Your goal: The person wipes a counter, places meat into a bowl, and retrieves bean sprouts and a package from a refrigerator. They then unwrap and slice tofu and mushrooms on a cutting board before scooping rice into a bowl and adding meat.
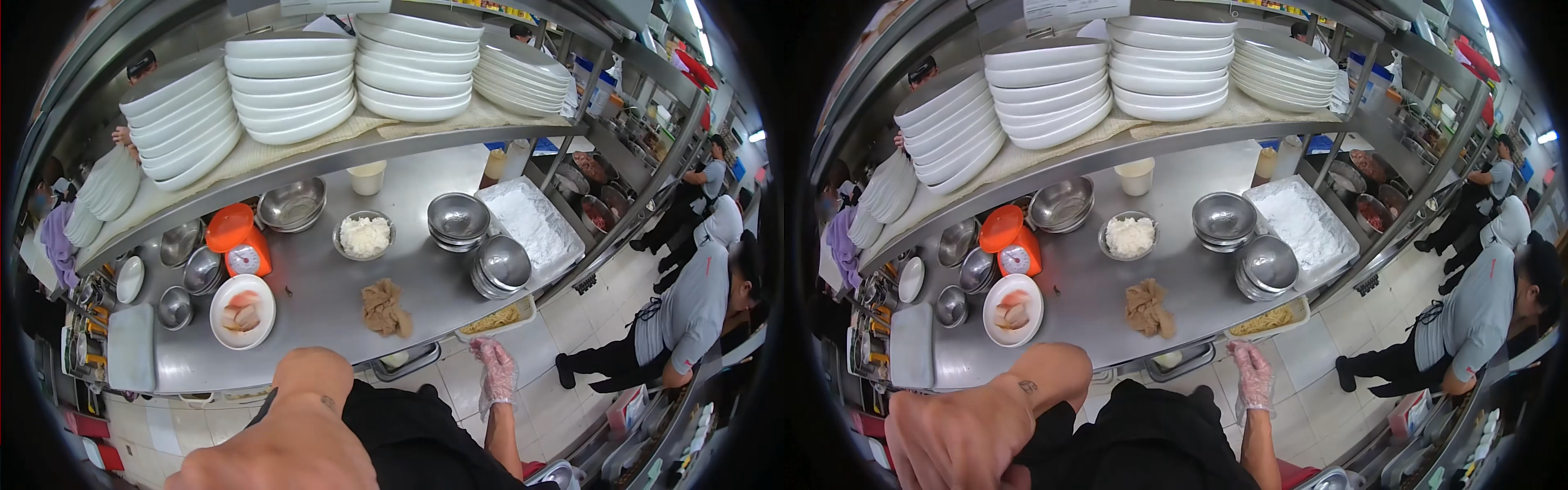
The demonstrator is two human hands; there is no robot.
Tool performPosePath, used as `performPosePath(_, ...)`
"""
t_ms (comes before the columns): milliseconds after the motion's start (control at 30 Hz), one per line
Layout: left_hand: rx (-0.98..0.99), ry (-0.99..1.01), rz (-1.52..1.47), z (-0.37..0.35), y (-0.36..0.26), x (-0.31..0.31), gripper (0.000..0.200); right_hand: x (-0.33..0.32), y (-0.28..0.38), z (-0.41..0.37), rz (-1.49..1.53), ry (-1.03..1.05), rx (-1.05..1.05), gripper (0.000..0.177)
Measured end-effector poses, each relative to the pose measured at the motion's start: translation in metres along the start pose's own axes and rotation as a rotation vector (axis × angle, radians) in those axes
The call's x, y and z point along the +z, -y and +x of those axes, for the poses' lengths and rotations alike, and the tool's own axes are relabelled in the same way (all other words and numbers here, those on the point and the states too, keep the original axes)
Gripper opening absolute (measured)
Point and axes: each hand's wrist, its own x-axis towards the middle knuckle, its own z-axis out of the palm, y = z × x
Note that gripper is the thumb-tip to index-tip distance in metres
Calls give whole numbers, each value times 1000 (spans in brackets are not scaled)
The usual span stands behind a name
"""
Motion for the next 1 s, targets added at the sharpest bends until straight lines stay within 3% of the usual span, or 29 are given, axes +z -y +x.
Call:
performPosePath(67, 20, -40, 19, -1, -8, -10, 21, 13, -2, -12, -8, 6, 11, 26)
performPosePath(100, 194, 214, -91, 5, -4, -27, 21, 19, -4, -18, -1, 4, 14, 25)
performPosePath(167, 365, 468, -199, 3, -9, -30, 21, 34, -7, -29, 9, 4, 19, 25)
performPosePath(200, 303, 246, -128, -3, -17, -18, 21, 40, -9, -35, 44, 17, 48, 24)
performPosePath(267, 233, 18, -71, -12, -27, -17, 22, 50, -10, -48, 76, 14, 82, 23)
performPosePath(367, 465, 212, -91, -17, -36, -37, 25, 65, -11, -72, 61, -6, 110, 22)
performPosePath(467, 223, 370, -128, -14, -53, -53, 25, 75, -16, -92, 35, -36, 87, 25)
performPosePath(567, -48, 281, -297, -32, -72, -58, 27, 78, -8, -112, 71, -112, 169, 20)
performPosePath(667, -111, 437, -565, -36, -59, -65, 34, 73, 4, -124, 113, -136, 145, 23)
performPosePath(700, 13, 216, -620, -47, -44, -58, 20, 71, 8, -128, 153, -122, 135, 25)
performPosePath(767, 125, -20, -662, -70, -15, -51, 11, 68, 27, -139, 217, -111, 147, 34)
performPosePath(800, -218, 41, -68, -81, 2, -54, 6, 66, 38, -145, 228, -116, 150, 34)
performPosePath(867, -588, 126, 587, -109, 55, -36, 29, 58, 50, -156, 403, -19, 7, 36)
performPosePath(933, -723, 114, 718, -170, 108, 3, 31, 36, 47, -174, 446, 10, 2, 46)
performPosePath(1000, -859, 428, 781, -206, 140, 22, 28, 15, 51, -193, 473, 3, 98, 57)
